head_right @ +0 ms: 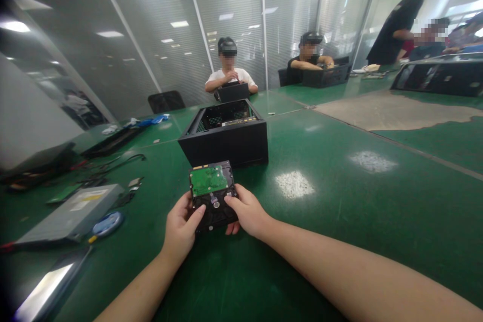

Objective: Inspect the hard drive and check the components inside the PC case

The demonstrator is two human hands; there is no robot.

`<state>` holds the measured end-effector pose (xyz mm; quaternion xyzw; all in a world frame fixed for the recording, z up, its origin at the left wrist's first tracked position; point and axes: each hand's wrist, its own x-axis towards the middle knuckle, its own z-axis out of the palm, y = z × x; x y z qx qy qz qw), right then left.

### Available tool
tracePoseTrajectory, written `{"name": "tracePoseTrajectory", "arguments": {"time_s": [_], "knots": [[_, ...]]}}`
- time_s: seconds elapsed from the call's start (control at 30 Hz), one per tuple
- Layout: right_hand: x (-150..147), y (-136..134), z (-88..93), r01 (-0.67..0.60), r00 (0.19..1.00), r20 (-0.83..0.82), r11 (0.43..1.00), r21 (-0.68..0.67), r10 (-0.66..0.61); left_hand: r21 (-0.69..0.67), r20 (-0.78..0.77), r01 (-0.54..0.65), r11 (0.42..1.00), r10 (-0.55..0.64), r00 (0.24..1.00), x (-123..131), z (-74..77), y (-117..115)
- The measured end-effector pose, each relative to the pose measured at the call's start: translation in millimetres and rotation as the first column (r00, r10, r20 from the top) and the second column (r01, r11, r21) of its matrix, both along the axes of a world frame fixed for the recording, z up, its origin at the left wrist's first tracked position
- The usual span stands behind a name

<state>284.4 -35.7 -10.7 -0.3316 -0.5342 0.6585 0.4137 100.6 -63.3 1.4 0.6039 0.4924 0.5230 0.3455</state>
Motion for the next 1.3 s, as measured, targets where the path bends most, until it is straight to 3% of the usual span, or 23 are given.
{"name": "tracePoseTrajectory", "arguments": {"time_s": [0.2,0.7,0.9,1.03,1.3], "knots": [[1.2,2.0,-5.8,-0.047,0.999,-0.019,0.999,0.017,0.047,0.016,0.013,0.062,0.998,-0.062,0.998,-1.4,-1.2,0.9],[10.2,11.4,-7.9,-0.271,0.956,-0.116,0.963,-0.009,0.268,-0.026,0.127,0.015,1.000,-0.012,0.992,-2.8,3.4,5.5],[10.1,12.0,-9.7,-0.275,0.954,-0.127,0.961,-0.013,0.271,-0.020,0.189,0.085,0.996,-0.080,0.979,-3.5,1.9,6.9],[11.5,10.9,-8.8,-0.253,0.959,-0.127,0.967,0.019,0.254,-0.014,0.151,0.150,0.989,-0.146,0.978,-3.3,2.4,7.0],[10.5,7.6,-4.4,-0.151,0.986,-0.063,0.986,0.073,0.156,-0.187,0.143,0.146,0.971,-0.120,0.982,6.2,7.2,3.4]]}}
